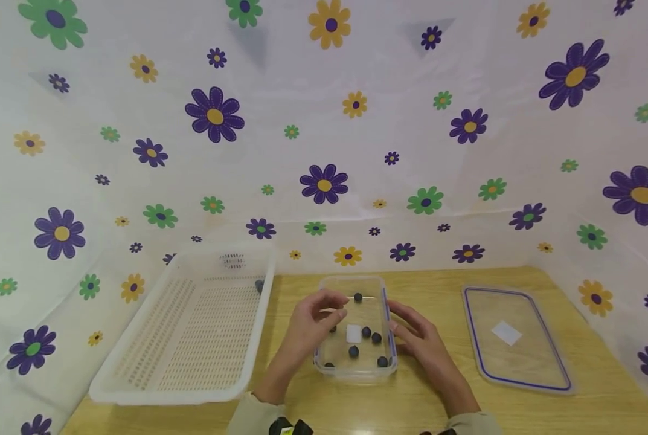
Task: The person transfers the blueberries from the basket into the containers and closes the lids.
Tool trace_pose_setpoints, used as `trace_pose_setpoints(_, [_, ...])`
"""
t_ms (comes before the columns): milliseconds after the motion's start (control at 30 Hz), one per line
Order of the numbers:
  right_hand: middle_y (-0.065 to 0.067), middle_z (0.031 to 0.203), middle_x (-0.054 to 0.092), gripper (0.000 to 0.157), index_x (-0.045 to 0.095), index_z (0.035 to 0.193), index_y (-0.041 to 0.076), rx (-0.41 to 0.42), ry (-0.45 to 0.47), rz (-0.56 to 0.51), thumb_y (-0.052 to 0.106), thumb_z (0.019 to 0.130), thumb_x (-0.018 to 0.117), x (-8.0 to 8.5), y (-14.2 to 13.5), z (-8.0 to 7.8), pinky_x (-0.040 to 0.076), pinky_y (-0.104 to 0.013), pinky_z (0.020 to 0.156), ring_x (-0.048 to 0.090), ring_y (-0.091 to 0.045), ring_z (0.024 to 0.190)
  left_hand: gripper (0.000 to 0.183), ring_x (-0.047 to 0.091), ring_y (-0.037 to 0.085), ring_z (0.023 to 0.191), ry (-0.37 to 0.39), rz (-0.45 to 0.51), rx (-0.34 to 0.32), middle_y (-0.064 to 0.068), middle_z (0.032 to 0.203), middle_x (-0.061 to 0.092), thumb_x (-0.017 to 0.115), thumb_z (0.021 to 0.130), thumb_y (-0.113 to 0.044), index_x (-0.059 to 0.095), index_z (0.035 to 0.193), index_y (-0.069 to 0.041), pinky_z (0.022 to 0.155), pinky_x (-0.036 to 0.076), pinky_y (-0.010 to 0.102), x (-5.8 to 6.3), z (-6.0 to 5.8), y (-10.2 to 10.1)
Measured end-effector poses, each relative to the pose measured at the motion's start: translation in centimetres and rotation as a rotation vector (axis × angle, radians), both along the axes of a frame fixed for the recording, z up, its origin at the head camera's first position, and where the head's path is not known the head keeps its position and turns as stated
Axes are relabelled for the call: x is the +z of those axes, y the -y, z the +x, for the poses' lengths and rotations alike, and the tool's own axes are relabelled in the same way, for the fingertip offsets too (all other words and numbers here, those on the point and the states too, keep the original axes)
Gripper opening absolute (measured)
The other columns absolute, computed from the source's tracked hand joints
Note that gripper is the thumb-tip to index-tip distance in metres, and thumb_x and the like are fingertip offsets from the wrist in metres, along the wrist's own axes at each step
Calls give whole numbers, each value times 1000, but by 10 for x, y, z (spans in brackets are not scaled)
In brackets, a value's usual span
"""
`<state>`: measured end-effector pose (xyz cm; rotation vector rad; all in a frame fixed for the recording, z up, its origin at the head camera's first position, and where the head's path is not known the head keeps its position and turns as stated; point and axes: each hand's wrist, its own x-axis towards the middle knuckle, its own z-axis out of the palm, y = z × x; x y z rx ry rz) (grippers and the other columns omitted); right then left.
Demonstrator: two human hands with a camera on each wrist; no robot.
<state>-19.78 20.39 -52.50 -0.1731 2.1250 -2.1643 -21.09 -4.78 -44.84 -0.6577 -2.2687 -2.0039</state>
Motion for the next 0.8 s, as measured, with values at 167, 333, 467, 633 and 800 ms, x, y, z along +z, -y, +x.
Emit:
trace_pose_setpoints(167, [-16,162,34,53,43,155,11,7,4,-10,26,107,57,-3,3,-1,58,-44,90,56,-33,129,18,66,30,108,-33,30,-19,15,114,70,68,97,-3,70,115,0,89,56,37,27,8,12])
trace_pose_setpoints(333, [-14,162,35,52,44,155,12,4,-6,-4,27,107,57,-2,2,-2,57,-43,91,51,-38,133,20,64,26,110,-45,19,-14,14,116,70,68,98,-5,70,117,-3,94,53,41,57,12,27])
trace_pose_setpoints(467, [-14,163,35,52,44,155,14,7,-13,14,28,107,57,0,-4,-2,57,-42,91,54,-37,130,21,64,22,111,-55,-14,-6,10,117,69,67,99,-7,68,120,-6,97,52,45,81,13,45])
trace_pose_setpoints(633, [-13,162,36,51,45,155,14,3,-6,5,27,107,57,1,-5,-1,58,-43,91,58,-31,126,23,64,23,112,-96,-45,33,10,119,68,68,99,-8,68,121,-5,95,54,37,106,8,73])
trace_pose_setpoints(800, [-14,162,35,52,43,156,13,5,-13,8,27,107,57,1,-4,-2,57,-43,91,54,-34,131,24,62,23,115,-83,-71,87,10,122,67,67,99,-8,67,123,-5,98,53,32,121,-4,99])
